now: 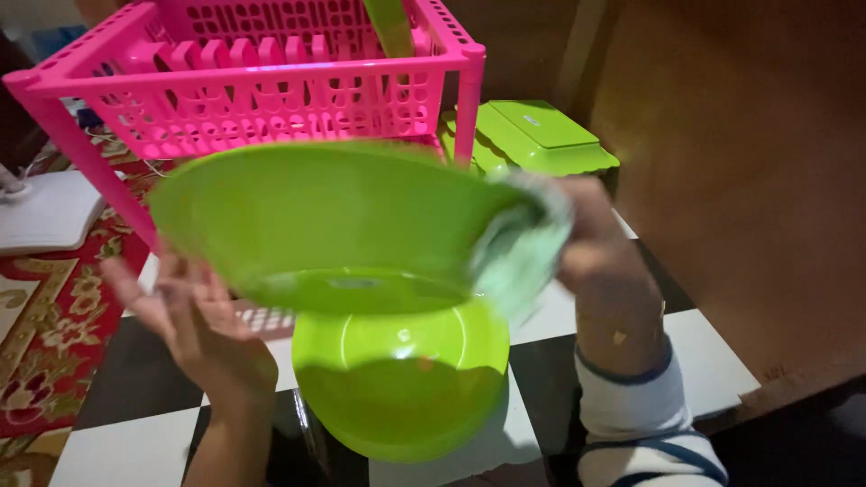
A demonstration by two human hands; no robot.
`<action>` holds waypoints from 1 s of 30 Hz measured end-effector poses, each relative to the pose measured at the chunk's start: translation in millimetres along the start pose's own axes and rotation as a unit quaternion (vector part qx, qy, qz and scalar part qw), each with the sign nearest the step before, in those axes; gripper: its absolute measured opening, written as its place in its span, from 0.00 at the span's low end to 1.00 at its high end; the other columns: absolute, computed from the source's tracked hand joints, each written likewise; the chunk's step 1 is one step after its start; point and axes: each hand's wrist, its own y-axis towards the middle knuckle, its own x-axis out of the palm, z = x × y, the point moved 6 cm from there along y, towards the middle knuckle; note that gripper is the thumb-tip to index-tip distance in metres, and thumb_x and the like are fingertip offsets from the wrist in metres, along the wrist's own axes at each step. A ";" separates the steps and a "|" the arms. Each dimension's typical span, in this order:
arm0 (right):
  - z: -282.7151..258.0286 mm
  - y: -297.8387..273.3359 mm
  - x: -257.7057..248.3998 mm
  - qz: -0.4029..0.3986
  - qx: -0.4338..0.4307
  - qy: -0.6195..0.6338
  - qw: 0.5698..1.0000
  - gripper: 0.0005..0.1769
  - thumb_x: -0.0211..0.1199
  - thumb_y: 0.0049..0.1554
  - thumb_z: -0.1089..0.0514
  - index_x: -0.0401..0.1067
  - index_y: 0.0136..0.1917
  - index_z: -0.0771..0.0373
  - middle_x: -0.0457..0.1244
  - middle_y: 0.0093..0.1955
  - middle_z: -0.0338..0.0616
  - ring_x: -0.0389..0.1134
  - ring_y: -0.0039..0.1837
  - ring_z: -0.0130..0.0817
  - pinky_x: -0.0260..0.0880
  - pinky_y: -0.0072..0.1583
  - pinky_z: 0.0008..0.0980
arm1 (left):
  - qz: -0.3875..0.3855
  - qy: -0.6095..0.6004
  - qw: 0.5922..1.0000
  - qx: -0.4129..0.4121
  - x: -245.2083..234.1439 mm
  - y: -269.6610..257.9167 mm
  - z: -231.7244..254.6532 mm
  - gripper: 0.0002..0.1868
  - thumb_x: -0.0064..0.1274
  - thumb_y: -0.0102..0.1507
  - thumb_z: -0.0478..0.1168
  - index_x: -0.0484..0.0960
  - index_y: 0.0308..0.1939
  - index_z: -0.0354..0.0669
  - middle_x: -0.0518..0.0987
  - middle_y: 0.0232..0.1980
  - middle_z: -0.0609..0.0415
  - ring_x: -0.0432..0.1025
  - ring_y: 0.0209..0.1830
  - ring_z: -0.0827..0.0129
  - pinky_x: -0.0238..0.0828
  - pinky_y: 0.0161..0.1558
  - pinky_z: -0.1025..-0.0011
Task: Wiping green plastic plates with a cloth and stacking them.
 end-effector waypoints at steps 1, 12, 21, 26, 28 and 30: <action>14.7 -0.2 -19.0 0.030 0.031 0.131 0.990 0.29 0.65 0.58 0.66 0.68 0.72 0.70 0.71 0.57 0.48 0.73 0.53 0.34 0.74 0.53 0.33 | -0.026 -0.014 0.999 -0.017 -0.7 3.0 -6.3 0.35 0.45 0.79 0.53 0.45 0.81 0.45 0.63 0.78 0.50 0.62 0.81 0.69 0.61 0.78 0.68; 80.0 54.5 -20.6 0.150 0.005 -0.118 0.982 0.18 0.50 0.67 0.73 0.73 0.67 0.68 0.68 0.60 0.42 0.67 0.62 0.26 0.69 0.67 0.30 | -0.087 -0.056 0.984 -0.143 40.0 -28.7 -2.3 0.21 0.44 0.75 0.50 0.74 0.62 0.36 0.80 0.53 0.52 0.74 0.50 0.71 0.71 0.54 0.73; 15.4 48.2 36.4 0.108 -0.050 -0.323 0.939 0.34 0.60 0.64 0.52 0.57 0.79 0.66 0.59 0.76 0.53 0.59 0.77 0.46 0.60 0.77 0.43 | -0.062 0.068 0.992 -0.089 36.2 -62.3 -1.4 0.18 0.44 0.75 0.47 0.74 0.58 0.34 0.78 0.49 0.53 0.70 0.47 0.74 0.68 0.52 0.74; -5.9 29.8 115.6 0.037 -0.136 -0.536 0.832 0.50 0.63 0.61 0.31 0.55 0.81 0.67 0.52 0.83 0.60 0.51 0.86 0.59 0.50 0.84 0.54 | -0.110 0.156 0.976 -0.102 22.1 -79.5 -27.5 0.20 0.43 0.75 0.49 0.77 0.56 0.33 0.79 0.44 0.49 0.70 0.42 0.71 0.68 0.45 0.73; -0.4 19.7 152.2 -0.038 -0.166 -0.533 0.828 0.48 0.61 0.61 0.32 0.58 0.79 0.67 0.53 0.81 0.57 0.52 0.84 0.57 0.48 0.81 0.58 | -0.091 0.009 0.976 -0.197 12.6 -80.9 -44.8 0.24 0.37 0.72 0.52 0.74 0.59 0.36 0.79 0.48 0.49 0.73 0.46 0.68 0.72 0.48 0.70; 10.6 19.6 151.9 -0.054 -0.184 -0.549 0.814 0.42 0.59 0.63 0.35 0.60 0.79 0.62 0.53 0.82 0.52 0.53 0.84 0.52 0.49 0.81 0.57 | -0.085 -0.017 0.978 -0.191 16.1 -77.0 -43.6 0.27 0.32 0.72 0.55 0.72 0.61 0.36 0.79 0.52 0.48 0.74 0.50 0.67 0.73 0.51 0.70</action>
